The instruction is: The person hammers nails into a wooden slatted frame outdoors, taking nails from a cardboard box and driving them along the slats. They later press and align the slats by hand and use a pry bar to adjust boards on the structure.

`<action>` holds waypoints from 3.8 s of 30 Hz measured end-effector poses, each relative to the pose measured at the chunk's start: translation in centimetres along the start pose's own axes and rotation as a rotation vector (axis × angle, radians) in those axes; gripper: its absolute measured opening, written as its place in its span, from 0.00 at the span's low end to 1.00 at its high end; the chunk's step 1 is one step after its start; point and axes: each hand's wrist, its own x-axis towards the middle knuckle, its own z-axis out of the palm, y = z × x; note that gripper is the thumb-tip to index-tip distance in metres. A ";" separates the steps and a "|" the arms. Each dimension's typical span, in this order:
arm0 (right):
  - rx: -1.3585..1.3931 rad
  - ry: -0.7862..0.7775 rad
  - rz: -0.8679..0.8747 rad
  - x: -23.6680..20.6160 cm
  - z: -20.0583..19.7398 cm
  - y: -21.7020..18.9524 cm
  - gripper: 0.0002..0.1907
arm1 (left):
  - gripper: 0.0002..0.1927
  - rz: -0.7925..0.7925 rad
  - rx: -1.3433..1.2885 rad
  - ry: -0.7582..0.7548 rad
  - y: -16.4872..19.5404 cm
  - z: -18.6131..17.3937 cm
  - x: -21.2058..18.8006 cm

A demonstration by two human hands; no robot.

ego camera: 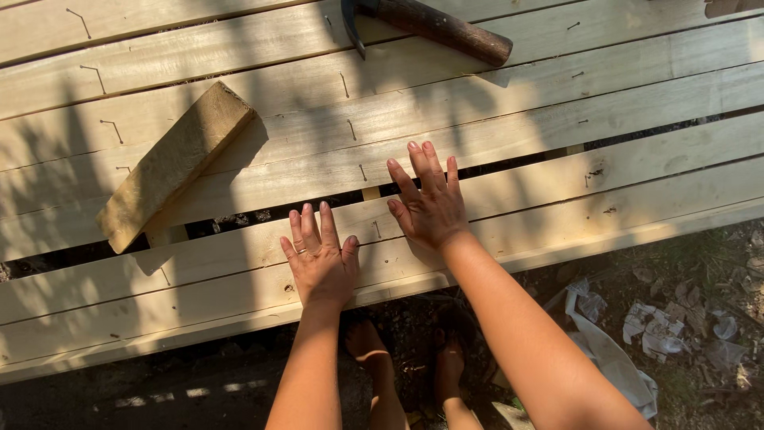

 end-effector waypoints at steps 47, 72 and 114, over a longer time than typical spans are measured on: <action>0.081 -0.025 0.005 -1.3 -2.1 1.6 0.37 | 0.42 -0.274 -0.186 0.037 2.0 -4.0 1.1; 0.044 0.042 -0.074 -1.8 -1.0 2.6 0.33 | 0.43 -0.286 -0.125 -0.011 2.1 -4.0 1.1; -0.190 0.288 0.124 18.5 -3.6 3.4 0.29 | 0.29 -0.207 -0.160 0.001 1.6 -2.2 1.4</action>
